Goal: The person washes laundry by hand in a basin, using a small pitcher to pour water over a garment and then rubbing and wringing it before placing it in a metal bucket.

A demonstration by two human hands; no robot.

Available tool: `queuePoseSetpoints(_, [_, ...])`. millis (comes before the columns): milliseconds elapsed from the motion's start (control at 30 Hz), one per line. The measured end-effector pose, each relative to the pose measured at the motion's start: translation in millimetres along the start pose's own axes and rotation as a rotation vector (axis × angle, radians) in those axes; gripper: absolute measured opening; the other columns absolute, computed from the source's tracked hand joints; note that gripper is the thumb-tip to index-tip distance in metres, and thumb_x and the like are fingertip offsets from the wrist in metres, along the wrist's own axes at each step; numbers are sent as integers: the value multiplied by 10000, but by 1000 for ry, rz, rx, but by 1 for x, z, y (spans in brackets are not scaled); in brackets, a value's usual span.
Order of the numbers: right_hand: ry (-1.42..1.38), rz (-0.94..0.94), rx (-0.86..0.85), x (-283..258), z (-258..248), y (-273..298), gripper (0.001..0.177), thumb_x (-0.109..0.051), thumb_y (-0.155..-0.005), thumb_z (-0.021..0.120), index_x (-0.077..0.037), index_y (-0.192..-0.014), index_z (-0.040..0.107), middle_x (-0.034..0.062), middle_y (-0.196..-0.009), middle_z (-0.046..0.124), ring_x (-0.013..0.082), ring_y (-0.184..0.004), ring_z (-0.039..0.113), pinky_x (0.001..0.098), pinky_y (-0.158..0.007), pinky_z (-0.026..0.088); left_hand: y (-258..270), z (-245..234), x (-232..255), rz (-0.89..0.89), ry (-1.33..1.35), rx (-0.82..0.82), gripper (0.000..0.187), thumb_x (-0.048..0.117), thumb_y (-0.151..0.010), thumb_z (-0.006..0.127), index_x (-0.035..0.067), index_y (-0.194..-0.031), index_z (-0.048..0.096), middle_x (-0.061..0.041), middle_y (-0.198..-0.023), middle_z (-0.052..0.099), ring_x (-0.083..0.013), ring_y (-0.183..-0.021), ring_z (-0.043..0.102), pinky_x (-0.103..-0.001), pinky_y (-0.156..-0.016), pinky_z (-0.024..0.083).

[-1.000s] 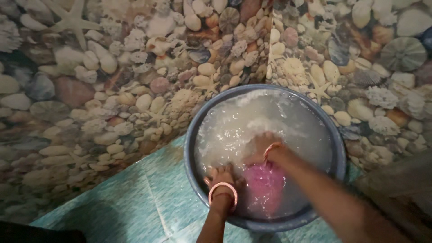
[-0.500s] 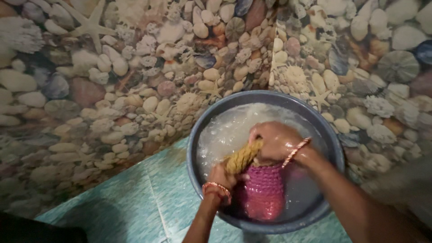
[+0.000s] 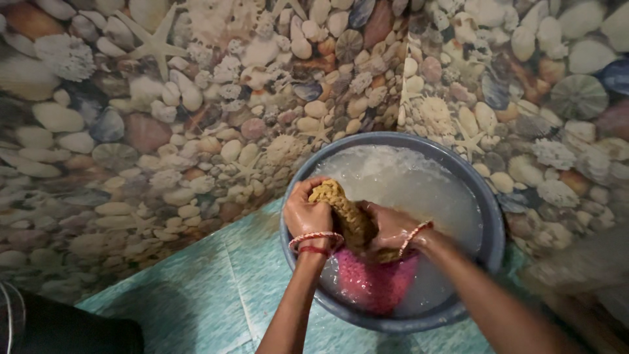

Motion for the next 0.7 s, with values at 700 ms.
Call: queuePoseSetpoints(700, [229,-244,1237,-135,-153,134,386,76,-773,601,-66,-1114,716,129,-1057,748,307,-926,728,392,-838,571,20,-16,52,25,-174,90,450,77,-754,555,179,-1150,743,-102,-1131,724,-304,-1161,653,-432,-1049,493])
Point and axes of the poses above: each hand's wrist, its own y-axis away from the middle knuckle, its own z-axis out of the palm, x = y × z, the point moved 8 cm from there along -y, towards the middle knuckle
